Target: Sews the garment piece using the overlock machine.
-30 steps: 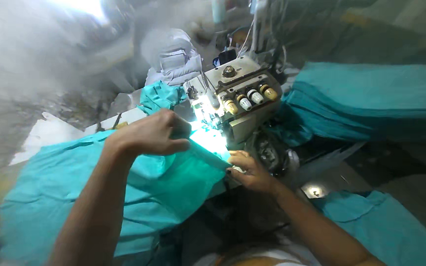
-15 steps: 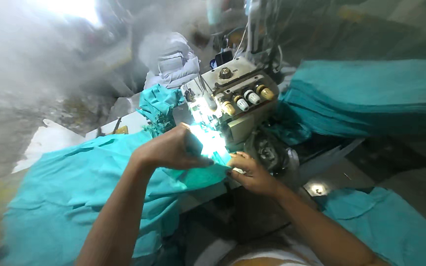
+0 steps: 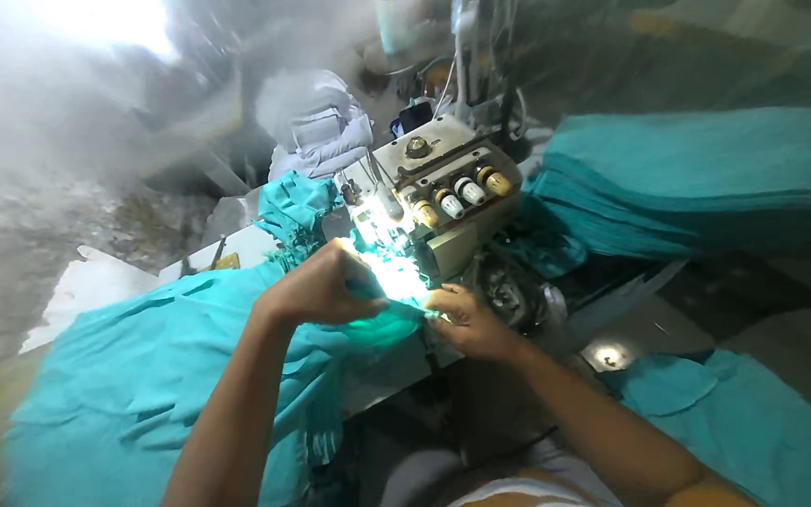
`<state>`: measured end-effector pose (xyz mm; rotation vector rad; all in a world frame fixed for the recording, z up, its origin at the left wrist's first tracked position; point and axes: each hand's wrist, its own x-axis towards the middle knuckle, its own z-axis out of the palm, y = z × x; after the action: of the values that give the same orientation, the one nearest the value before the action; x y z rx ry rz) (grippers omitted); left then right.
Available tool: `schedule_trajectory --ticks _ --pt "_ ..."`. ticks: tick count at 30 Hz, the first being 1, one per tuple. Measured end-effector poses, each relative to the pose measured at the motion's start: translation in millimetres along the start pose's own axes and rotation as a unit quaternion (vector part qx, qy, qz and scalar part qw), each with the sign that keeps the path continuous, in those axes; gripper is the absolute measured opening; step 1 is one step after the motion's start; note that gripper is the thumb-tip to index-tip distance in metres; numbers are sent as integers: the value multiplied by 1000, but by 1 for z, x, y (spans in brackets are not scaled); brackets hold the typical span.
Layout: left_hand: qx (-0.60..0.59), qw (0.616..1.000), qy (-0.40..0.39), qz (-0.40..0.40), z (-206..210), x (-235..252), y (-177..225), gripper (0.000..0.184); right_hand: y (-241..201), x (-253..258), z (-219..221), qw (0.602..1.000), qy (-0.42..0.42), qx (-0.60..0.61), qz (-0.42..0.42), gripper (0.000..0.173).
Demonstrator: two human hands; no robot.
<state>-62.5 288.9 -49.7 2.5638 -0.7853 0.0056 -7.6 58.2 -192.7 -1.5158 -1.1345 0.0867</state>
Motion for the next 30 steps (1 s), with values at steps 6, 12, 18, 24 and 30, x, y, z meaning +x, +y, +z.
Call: schedule_trajectory --ticks 6,12,18,24,30 --pt "19 1000 16 -18 3 -2 -2 16 1 6 0 1000 -7 -4 2 24" --pt "30 999 37 3 8 -9 -2 19 0 3 -1 1000 -13 -18 5 25" --pt "-24 998 31 -44 -4 -22 -1 23 -21 -8 -3 999 -31 -35 -12 25" --pt "-86 996 0 16 -6 -19 17 21 -37 -33 -3 998 3 -60 -25 18" --pt "183 949 239 -93 43 1 -22 6 -10 -36 8 992 73 -65 84 34"
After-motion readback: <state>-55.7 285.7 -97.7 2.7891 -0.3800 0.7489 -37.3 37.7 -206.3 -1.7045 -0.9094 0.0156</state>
